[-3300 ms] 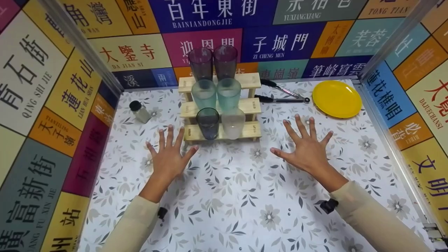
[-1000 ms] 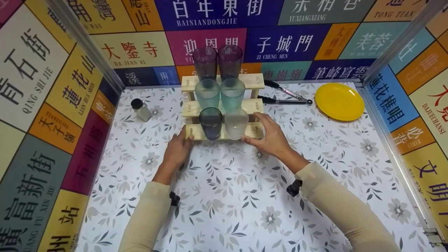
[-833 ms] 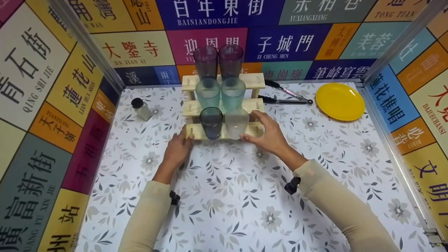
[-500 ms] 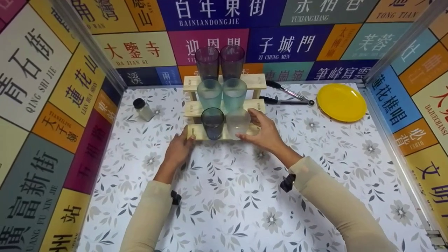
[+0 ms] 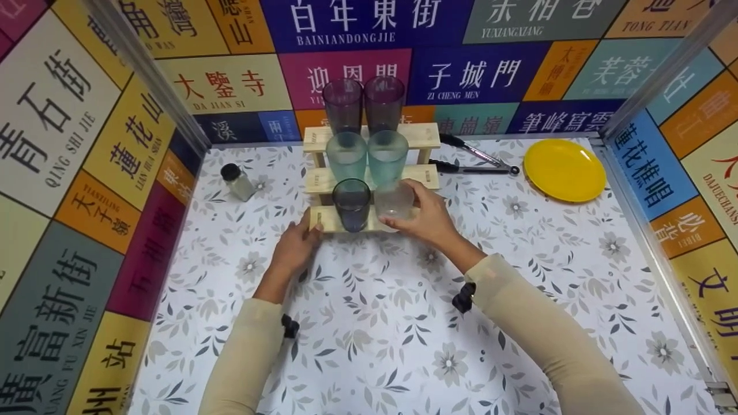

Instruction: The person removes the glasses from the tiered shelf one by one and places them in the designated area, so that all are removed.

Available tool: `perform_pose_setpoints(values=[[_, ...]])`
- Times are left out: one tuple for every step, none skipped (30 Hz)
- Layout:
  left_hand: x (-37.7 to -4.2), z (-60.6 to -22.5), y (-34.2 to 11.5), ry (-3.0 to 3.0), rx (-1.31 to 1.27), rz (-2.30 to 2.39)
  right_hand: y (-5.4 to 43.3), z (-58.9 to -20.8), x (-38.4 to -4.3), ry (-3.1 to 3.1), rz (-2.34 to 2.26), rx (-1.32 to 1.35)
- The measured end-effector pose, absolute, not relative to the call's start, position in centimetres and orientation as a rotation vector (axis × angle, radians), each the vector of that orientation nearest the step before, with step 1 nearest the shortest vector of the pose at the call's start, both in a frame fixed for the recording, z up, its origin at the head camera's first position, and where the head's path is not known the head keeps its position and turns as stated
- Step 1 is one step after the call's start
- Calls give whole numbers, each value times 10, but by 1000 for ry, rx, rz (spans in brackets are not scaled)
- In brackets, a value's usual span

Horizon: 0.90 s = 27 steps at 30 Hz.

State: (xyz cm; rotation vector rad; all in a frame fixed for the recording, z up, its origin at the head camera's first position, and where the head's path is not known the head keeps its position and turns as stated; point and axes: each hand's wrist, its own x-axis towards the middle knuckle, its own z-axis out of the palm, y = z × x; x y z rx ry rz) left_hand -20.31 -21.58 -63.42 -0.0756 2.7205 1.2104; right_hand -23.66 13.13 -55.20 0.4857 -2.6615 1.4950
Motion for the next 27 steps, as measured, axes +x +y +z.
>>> perform_pose_setpoints(values=[[-201, -629, -214, 2704, -82, 1218, 131, -552, -236, -2663, 1484, 486], [-202, -633, -215, 2712, -85, 1221, 130, -552, -237, -2663, 1474, 485], [-203, -637, -216, 2721, -88, 1221, 130, -552, -237, -2662, 1468, 484], [-205, -640, -217, 2724, -86, 1214, 130, -552, -237, -2660, 1465, 482], [-207, -642, -218, 2715, -81, 1212, 129, -552, -237, -2657, 1462, 480], [-209, -646, -220, 2723, -74, 1199, 129, -552, -237, -2655, 1459, 479], [-211, -651, -222, 2736, -71, 1193, 129, -551, -237, -2655, 1456, 477], [-214, -657, -224, 2747, -69, 1184, 129, -551, -237, -2655, 1452, 475], [-216, -661, -225, 2749, -65, 1169, 129, -551, -237, -2656, 1450, 475], [-218, -664, -227, 2750, -58, 1151, 129, -551, -237, -2657, 1447, 473], [-220, -669, -228, 2760, -55, 1139, 129, -551, -237, -2656, 1446, 473], [-221, -673, -230, 2765, -49, 1127, 128, -551, -237, -2656, 1447, 473], [-223, -677, -231, 2771, -51, 1121, 128, -551, -237, -2657, 1446, 475], [-224, -680, -232, 2772, -46, 1114, 128, -551, -237, -2658, 1444, 476], [-225, -681, -233, 2773, -42, 1110, 128, -552, -237, -2658, 1445, 479], [-225, -682, -233, 2772, -43, 1113, 128, -551, -237, -2657, 1447, 481], [-225, -682, -233, 2770, -45, 1119, 129, -551, -237, -2658, 1448, 482], [-224, -682, -233, 2769, -44, 1127, 129, -551, -237, -2660, 1448, 482], [-223, -680, -232, 2764, -49, 1136, 129, -551, -237, -2662, 1451, 480], [-223, -679, -232, 2760, -44, 1143, 129, -551, -237, -2663, 1455, 480], [-222, -677, -231, 2751, -49, 1155, 130, -551, -237, -2664, 1461, 480], [-222, -674, -230, 2743, -60, 1166, 131, -551, -237, -2664, 1467, 481], [-220, -667, -227, 2727, -62, 1178, 132, -550, -237, -2664, 1472, 481], [-217, -658, -225, 2713, -68, 1188, 133, -550, -237, -2661, 1478, 485], [-214, -650, -222, 2695, -78, 1196, 134, -550, -237, -2659, 1483, 486], [-212, -643, -220, 2679, -83, 1203, 135, -550, -237, -2658, 1486, 486], [-210, -637, -218, 2679, -96, 1214, 137, -550, -237, -2655, 1492, 488]])
